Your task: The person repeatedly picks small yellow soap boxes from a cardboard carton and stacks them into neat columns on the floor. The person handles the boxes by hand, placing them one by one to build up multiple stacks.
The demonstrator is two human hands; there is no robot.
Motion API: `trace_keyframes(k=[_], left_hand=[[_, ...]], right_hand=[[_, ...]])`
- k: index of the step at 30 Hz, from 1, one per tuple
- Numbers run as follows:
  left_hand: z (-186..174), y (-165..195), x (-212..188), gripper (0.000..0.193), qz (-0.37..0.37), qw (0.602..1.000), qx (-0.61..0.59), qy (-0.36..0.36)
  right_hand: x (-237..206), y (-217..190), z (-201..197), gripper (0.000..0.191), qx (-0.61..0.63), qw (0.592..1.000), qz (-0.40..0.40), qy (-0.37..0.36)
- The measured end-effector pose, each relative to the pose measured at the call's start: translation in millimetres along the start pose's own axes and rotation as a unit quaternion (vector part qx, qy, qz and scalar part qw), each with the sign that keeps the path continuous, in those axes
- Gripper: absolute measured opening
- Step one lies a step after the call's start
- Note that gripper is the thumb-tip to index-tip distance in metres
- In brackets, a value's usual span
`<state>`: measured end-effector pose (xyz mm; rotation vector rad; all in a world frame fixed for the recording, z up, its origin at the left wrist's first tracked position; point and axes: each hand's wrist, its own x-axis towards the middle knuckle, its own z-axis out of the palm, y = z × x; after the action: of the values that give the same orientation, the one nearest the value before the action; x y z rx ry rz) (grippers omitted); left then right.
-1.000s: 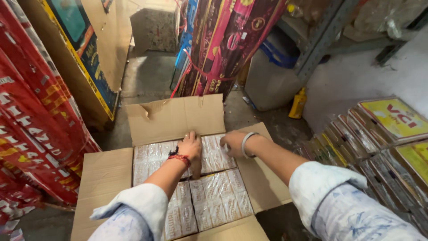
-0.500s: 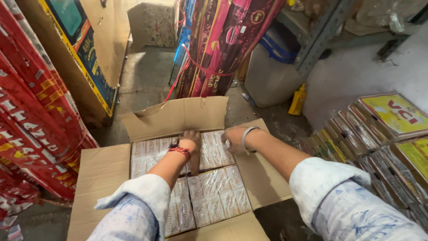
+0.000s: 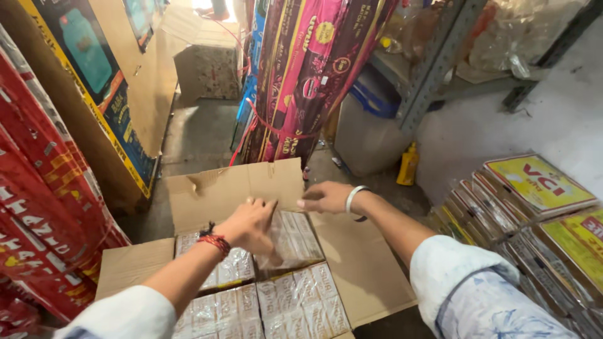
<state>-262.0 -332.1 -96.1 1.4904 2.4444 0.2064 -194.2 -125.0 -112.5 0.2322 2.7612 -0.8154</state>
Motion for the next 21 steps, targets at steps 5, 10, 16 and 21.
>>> trace_keyframes(k=[5,10,16,21], left_hand=[[-20.7,-23.6,2.5,0.109,-0.07,0.979,-0.191,-0.007],[-3.5,-52.0,-18.4,0.091,-0.177,0.802,-0.565,-0.08],[38.8,-44.1,-21.5,0.098,-0.201,0.579,-0.781,-0.124],[53.2,-8.4,-6.3,0.095,-0.05,0.392,-0.917,-0.047]], right_hand=[[-7.4,0.8,-3.9,0.1,0.273,0.945,0.144,-0.111],[-9.4,9.7,-11.7,0.106,0.301,0.941,0.111,-0.108],[-1.2,26.7,-5.4,0.108,0.37,0.911,0.172,-0.063],[7.2,32.5,10.7,0.103,0.448,0.878,0.17,-0.013]])
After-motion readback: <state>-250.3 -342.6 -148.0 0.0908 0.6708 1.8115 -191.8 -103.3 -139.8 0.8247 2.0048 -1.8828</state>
